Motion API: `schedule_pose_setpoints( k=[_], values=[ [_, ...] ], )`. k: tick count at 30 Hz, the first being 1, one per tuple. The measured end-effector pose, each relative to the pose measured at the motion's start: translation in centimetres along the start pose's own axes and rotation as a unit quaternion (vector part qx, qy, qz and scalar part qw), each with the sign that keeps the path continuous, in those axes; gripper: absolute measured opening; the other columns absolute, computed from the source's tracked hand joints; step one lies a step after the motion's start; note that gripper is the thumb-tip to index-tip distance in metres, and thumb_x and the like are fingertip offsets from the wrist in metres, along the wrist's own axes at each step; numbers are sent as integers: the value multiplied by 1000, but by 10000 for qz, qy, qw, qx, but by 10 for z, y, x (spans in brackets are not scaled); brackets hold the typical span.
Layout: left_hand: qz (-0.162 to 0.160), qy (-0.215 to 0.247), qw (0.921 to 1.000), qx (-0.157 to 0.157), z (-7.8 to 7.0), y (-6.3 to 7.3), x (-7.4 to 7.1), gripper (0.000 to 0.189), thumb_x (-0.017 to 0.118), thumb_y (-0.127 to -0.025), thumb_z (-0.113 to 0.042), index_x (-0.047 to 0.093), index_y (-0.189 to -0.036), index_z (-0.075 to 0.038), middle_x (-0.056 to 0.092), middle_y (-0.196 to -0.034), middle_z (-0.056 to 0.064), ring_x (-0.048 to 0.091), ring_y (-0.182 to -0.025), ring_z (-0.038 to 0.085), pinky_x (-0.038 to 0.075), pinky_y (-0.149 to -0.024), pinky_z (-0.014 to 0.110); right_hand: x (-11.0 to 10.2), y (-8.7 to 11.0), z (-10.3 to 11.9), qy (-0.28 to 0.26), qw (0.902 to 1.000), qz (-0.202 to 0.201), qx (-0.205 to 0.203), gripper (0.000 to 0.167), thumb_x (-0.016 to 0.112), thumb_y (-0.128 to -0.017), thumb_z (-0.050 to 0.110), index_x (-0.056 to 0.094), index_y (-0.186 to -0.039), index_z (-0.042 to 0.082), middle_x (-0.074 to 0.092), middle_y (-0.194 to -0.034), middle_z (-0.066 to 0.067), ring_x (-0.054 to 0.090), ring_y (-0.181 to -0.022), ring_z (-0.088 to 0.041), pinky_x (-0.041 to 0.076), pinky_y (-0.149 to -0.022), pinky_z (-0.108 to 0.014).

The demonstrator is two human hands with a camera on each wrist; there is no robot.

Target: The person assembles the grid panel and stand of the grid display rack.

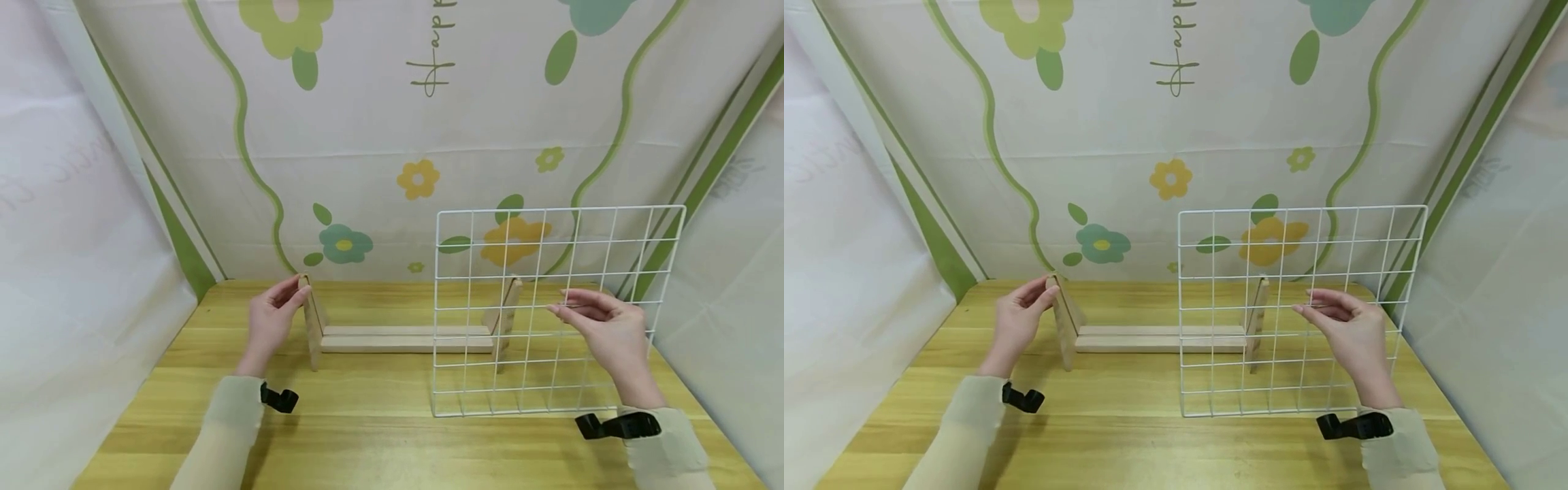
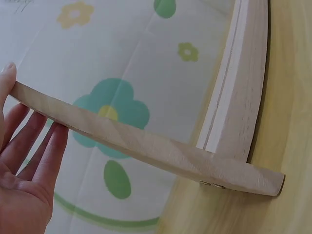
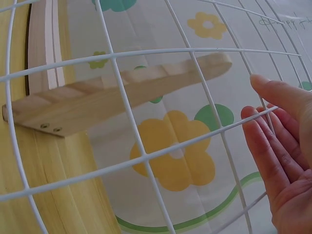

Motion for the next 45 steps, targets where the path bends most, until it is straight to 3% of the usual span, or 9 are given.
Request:
schedule_pose_setpoints(
  k=[6,13,23,35,45],
  values=[
    [176,159,9997,77,-5,4,12,48,77,-93,-34,69,-131,-6,71,-118,12,67,-98,13,56,-78,20,-1,0,1,14,10000,-24,-47,37,87,-84,20,76,-115,4,76,-94,9,72,-77,-5,54,-60,-18],
    [219,125,9997,73,-5,5,12,48,76,-94,-35,68,-132,-6,70,-120,11,66,-102,14,55,-78,18,-1,0,3,42,10000,-10,-70,37,87,-85,21,76,-115,4,76,-93,8,71,-77,-5,55,-59,-19],
    [550,229,9982,26,-2,-2,13,51,78,-93,-32,65,-133,-3,67,-127,13,63,-114,17,52,-90,19,-1,1,4,-31,10000,-55,-46,37,88,-83,21,76,-114,4,76,-91,6,72,-75,-6,54,-58,-18],
    [860,63,9962,-87,0,-6,12,53,78,-93,-33,64,-135,-4,66,-126,13,64,-110,13,52,-88,19,-2,2,14,-57,9996,-138,-242,35,88,-83,17,76,-114,3,76,-90,3,72,-74,-6,53,-57,-18],
    [799,168,9965,-159,1,-8,9,56,81,-89,-35,66,-133,-4,69,-122,14,66,-105,12,54,-85,20,-1,2,31,50,9992,-186,-353,35,88,-83,19,77,-113,5,76,-90,3,72,-74,-7,52,-55,-17]
  ],
)
Point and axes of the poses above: each hand's wrist, its own y-axis away from the middle knuckle, its own x-axis out of the palm, z = x × y, the point moved 9 cm from there along -y, towards the middle knuckle
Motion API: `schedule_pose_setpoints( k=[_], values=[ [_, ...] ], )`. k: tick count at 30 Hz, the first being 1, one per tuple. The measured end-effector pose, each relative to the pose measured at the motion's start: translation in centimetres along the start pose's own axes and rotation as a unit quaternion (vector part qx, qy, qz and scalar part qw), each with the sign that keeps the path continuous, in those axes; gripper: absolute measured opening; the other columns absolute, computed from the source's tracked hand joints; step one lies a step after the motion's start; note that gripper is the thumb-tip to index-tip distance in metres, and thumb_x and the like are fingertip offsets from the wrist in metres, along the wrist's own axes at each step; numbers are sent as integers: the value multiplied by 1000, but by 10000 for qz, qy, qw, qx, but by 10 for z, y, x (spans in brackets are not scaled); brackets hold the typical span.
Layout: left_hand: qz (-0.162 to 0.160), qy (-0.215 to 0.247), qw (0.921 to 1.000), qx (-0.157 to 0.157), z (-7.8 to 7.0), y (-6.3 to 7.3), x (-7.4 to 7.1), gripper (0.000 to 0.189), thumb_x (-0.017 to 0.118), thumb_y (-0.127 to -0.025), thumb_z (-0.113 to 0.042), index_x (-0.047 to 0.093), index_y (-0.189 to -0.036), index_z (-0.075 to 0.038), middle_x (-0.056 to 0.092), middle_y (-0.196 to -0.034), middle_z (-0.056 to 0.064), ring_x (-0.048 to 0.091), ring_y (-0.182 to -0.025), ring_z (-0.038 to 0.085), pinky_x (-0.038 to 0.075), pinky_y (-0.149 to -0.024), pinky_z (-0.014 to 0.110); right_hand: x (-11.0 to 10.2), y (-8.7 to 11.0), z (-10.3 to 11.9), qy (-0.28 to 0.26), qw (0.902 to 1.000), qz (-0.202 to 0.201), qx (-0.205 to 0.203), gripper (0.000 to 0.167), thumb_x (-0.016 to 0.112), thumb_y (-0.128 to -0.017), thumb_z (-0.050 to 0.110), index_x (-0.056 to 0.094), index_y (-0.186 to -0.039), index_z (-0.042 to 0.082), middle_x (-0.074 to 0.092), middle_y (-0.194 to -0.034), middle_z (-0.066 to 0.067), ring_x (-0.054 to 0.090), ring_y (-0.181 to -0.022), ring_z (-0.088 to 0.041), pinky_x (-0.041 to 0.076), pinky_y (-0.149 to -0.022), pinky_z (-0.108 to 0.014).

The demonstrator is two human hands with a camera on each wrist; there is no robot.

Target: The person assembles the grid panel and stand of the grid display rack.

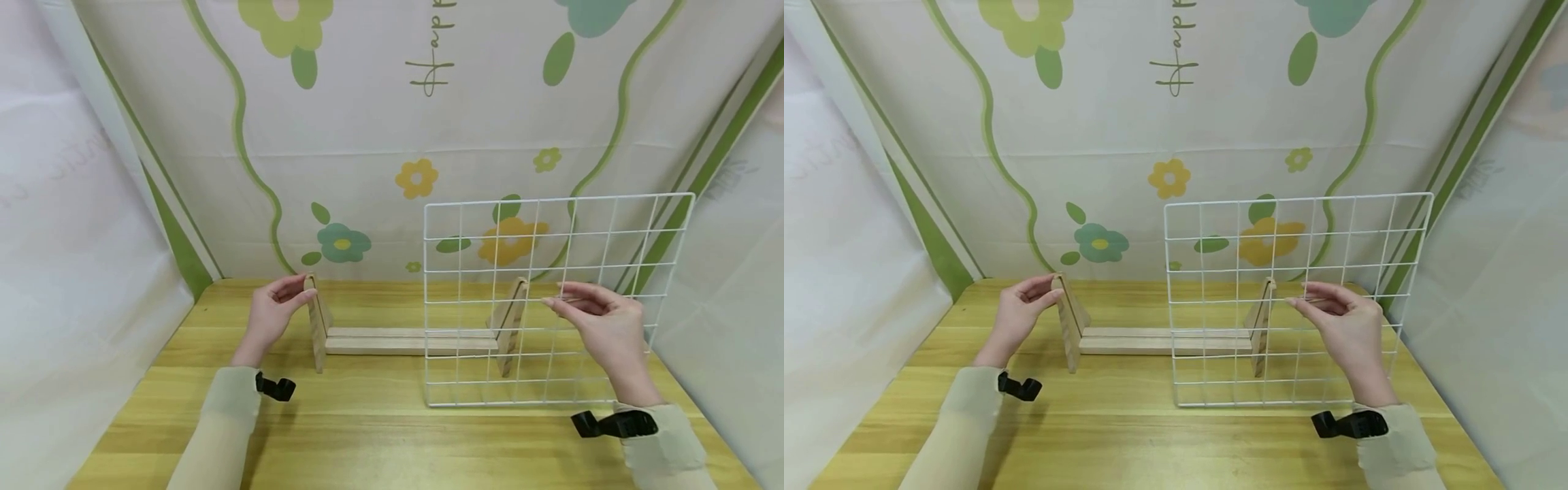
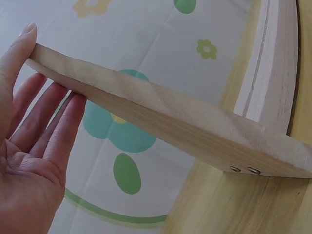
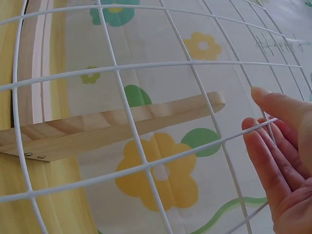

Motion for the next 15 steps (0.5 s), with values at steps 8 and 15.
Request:
schedule_pose_setpoints(
  k=[8,15],
  values=[
    [-50,-21,10000,-40,-2,1,0,55,81,-90,-35,67,-133,-4,70,-121,12,66,-105,11,54,-85,20,4,-2,8,-203,9998,-69,-38,34,89,-81,11,77,-112,3,76,-88,3,72,-71,-8,52,-53,-18],
    [-6,6,9999,-153,0,3,1,54,80,-90,-36,67,-133,-5,69,-122,12,66,-106,11,54,-85,20,8,0,18,-295,9994,-58,-162,33,88,-81,7,77,-111,0,77,-89,3,72,-72,-7,53,-55,-17]
  ],
)
Point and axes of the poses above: each hand's wrist, its own y-axis away from the middle knuckle, its own x-axis out of the palm, z = x × y, the point moved 9 cm from there along -y, towards the middle knuckle
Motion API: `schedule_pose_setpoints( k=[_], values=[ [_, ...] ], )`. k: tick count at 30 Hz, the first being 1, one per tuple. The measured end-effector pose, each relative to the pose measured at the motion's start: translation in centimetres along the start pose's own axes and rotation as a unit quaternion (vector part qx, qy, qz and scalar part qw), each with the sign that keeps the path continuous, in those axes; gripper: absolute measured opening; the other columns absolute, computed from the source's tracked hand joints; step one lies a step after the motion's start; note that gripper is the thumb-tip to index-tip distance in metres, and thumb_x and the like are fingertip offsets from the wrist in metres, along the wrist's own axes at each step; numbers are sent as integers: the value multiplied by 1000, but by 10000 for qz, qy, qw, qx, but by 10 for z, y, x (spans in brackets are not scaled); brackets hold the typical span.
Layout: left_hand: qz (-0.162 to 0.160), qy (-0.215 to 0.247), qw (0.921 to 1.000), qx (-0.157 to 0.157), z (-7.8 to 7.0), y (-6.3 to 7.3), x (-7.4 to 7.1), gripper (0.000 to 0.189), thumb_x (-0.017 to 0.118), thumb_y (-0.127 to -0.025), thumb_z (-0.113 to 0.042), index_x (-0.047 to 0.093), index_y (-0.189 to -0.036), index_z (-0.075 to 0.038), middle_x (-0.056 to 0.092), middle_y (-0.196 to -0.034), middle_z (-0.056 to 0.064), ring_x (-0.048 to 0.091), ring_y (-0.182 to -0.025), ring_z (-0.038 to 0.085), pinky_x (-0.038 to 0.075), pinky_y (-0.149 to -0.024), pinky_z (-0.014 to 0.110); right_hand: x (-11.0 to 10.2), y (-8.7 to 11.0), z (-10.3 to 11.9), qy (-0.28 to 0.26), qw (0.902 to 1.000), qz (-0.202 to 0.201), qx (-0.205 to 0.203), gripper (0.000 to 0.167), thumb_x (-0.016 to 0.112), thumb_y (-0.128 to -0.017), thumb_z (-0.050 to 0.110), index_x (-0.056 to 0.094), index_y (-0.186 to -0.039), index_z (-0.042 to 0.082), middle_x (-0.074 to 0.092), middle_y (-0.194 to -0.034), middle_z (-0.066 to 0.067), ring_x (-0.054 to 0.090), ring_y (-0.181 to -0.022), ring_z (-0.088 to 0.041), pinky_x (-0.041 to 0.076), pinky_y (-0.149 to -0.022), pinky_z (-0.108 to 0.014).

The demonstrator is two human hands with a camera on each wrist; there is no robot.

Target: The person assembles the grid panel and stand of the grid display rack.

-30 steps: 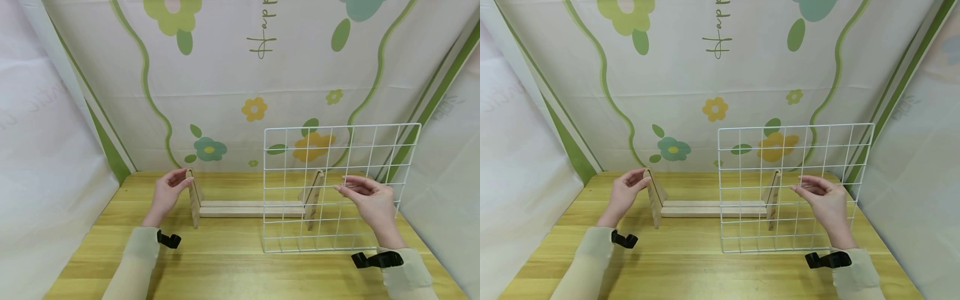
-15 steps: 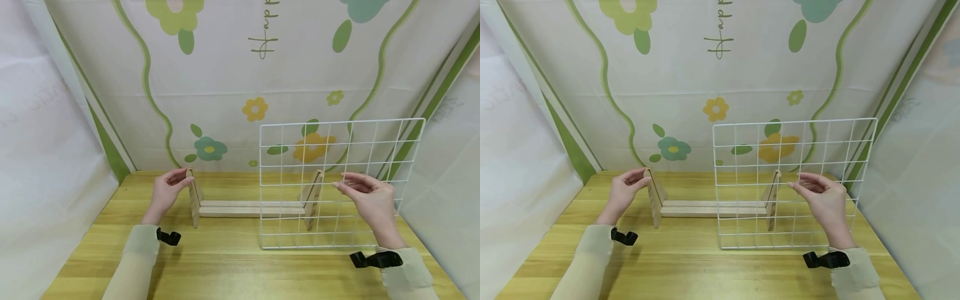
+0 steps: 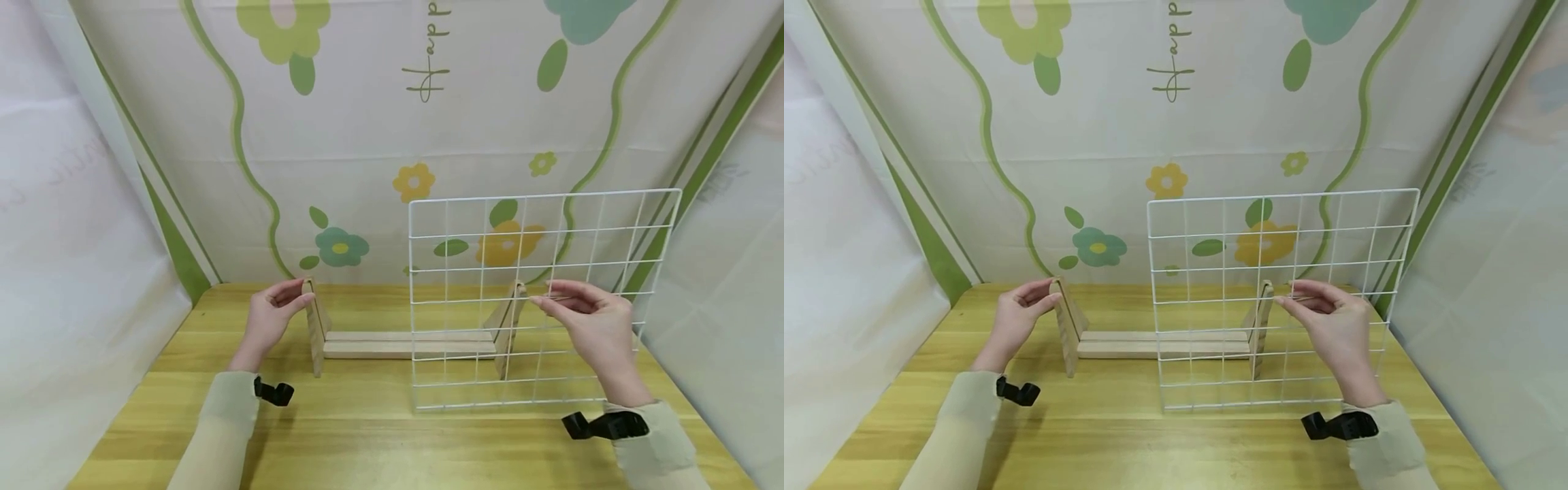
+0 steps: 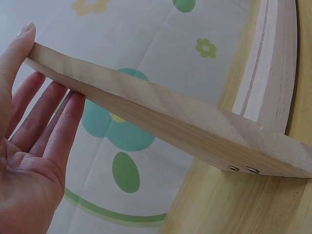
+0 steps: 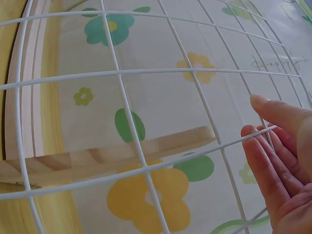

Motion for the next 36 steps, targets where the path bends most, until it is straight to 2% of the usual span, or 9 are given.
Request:
schedule_pose_setpoints(
  k=[6,16,26,36],
  values=[
    [-14,30,10000,40,0,0,0,54,80,-90,-35,67,-133,-5,70,-121,11,65,-106,11,53,-86,20,4,1,14,61,9997,-21,-231,33,89,-80,9,78,-110,2,76,-89,2,72,-72,-7,54,-57,-17],
    [-42,3,9999,96,-1,1,-2,55,80,-90,-35,66,-133,-4,69,-121,11,65,-105,11,54,-84,20,16,0,30,-13,9997,45,-240,33,90,-80,16,78,-109,5,76,-88,0,72,-71,-9,54,-57,-18],
    [-25,-22,9999,101,1,1,-1,54,80,-90,-35,67,-132,-4,69,-122,13,65,-106,11,54,-85,19,30,4,49,-166,9989,91,-421,31,91,-80,15,78,-107,5,76,-88,-1,72,-72,-11,54,-56,-19],
    [9,-3,10000,71,1,2,1,54,79,-90,-37,67,-133,-5,69,-123,12,64,-108,11,53,-86,19,43,-2,65,-273,9975,212,-616,33,91,-79,15,78,-108,5,76,-90,-3,72,-73,-12,55,-59,-19]
  ],
)
Point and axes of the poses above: each hand's wrist, its own y-axis away from the middle knuckle, its own x-axis out of the palm, z = x × y, the point moved 9 cm from there along -y, towards the middle knuckle
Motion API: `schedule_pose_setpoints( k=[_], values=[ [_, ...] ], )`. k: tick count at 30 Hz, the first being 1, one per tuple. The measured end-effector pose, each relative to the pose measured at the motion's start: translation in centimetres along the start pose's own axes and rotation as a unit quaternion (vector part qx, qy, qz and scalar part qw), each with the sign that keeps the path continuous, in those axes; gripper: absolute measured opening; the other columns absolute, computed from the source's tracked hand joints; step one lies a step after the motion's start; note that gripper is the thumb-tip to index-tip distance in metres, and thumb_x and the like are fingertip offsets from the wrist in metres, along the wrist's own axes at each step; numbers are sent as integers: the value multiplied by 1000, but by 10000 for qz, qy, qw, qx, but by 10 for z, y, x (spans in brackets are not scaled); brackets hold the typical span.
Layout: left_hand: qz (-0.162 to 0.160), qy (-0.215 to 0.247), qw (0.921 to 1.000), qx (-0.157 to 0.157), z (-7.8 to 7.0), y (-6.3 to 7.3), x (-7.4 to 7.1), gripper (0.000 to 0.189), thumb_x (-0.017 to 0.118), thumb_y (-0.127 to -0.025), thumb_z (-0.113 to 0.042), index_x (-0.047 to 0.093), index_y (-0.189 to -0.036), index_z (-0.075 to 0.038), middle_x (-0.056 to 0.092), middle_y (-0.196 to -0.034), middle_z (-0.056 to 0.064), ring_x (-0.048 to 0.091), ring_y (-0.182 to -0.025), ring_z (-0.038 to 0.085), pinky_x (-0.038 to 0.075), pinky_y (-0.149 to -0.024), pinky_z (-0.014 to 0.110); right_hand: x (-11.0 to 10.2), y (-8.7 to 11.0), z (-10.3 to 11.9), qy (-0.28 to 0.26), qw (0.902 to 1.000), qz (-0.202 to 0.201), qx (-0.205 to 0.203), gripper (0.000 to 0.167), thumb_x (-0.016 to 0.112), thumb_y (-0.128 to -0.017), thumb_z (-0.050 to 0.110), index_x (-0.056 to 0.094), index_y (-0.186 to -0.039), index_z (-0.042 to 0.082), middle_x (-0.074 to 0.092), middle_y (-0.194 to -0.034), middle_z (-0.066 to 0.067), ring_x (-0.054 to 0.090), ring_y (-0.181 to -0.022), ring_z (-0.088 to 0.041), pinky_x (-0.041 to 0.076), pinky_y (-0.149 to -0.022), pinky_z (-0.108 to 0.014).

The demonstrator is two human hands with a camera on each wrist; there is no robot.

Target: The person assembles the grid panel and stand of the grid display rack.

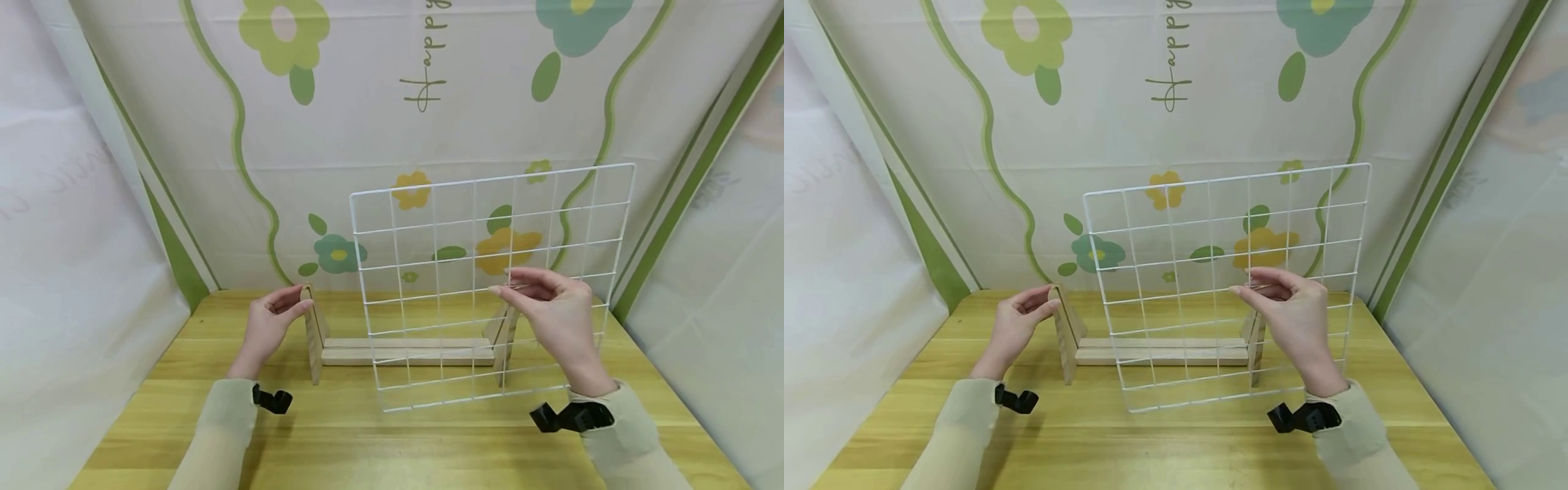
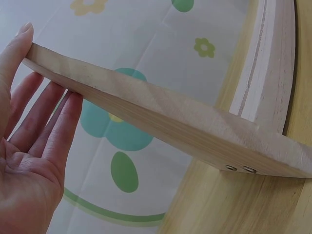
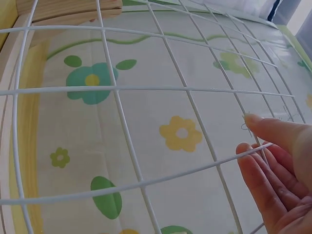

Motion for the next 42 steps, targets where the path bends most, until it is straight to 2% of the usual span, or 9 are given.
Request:
schedule_pose_setpoints(
  k=[10,18,34,42],
  values=[
    [-34,-21,10000,5,2,-1,-1,55,79,-91,-38,66,-133,-5,68,-124,13,64,-108,11,53,-85,19,12,-10,18,-314,9992,89,-217,30,91,-78,12,79,-106,5,76,-92,-6,71,-73,-14,56,-60,-21],
    [-30,-54,10000,34,1,0,0,55,79,-91,-36,66,-134,-5,68,-124,14,64,-107,10,53,-85,19,18,-15,22,-205,9996,127,-144,32,91,-80,17,79,-107,8,75,-94,-5,71,-76,-14,55,-60,-20],
    [-119,-114,9997,179,-1,-1,-3,51,79,-91,-34,67,-131,-4,69,-122,14,65,-106,9,53,-84,18,29,-32,39,-550,9984,132,-37,35,92,-78,22,79,-106,6,75,-93,-6,72,-77,-17,58,-65,-24],
    [-87,-104,9999,93,2,-2,-2,53,79,-91,-35,67,-132,-4,68,-123,14,64,-106,9,53,-84,18,38,-41,44,-639,9977,246,11,35,92,-79,22,78,-106,5,75,-92,-8,73,-77,-17,60,-67,-26]
  ],
)
Point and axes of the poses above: each hand's wrist, its own y-axis away from the middle knuckle, its own x-axis out of the palm, z = x × y, the point moved 9 cm from there along -y, towards the middle knuckle
